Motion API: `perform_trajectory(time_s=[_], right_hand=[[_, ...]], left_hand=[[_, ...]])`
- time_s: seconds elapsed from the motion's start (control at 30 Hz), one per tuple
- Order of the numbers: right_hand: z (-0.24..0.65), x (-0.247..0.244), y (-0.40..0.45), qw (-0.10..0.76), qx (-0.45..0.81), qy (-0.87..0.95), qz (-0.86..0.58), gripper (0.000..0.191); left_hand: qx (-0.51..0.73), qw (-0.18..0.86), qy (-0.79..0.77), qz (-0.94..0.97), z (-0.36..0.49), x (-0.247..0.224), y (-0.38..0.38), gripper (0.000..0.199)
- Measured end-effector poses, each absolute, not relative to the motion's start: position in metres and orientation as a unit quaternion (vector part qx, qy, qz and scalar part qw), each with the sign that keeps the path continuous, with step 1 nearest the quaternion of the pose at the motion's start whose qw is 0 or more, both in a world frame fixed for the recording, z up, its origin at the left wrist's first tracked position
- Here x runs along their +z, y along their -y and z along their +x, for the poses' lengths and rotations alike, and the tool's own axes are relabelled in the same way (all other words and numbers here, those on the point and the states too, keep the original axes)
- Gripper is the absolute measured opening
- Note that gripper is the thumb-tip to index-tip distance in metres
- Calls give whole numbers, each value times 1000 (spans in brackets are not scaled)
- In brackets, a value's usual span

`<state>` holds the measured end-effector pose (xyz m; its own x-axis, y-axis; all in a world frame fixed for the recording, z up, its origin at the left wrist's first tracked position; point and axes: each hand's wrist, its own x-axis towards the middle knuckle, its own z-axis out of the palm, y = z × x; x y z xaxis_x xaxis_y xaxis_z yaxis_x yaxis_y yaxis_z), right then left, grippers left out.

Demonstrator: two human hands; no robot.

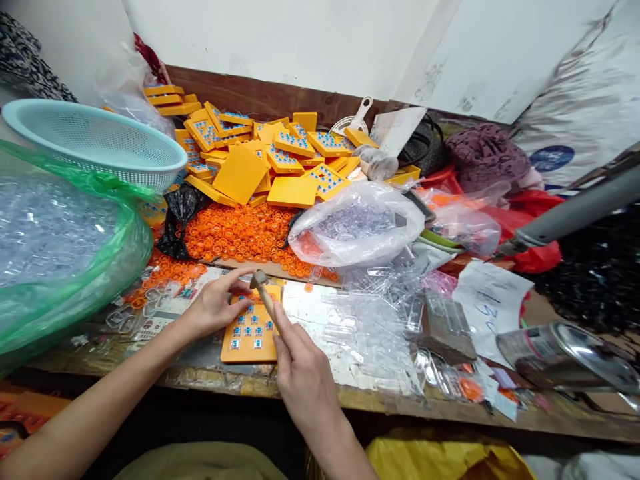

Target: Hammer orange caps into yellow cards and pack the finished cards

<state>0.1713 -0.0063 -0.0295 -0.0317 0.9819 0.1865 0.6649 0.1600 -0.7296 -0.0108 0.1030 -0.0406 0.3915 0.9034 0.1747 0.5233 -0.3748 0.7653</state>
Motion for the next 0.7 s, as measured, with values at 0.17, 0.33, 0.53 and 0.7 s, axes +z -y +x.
perform_trajectory(time_s=[0.17,0.33,0.53,0.7], right_hand=[[175,-34,6,315,277,668,-615,49],[183,-46,10,488,354,483,-635,52],[187,-53,17,586,442,282,-618,85],[185,-50,18,592,453,275,-607,84]], left_hand=[[254,345,-454,782,-16,-28,-106,59],[259,309,-486,775,-4,-26,-131,31],[221,264,-452,823,55,-32,-164,23],[186,249,-452,836,66,-36,-173,24]])
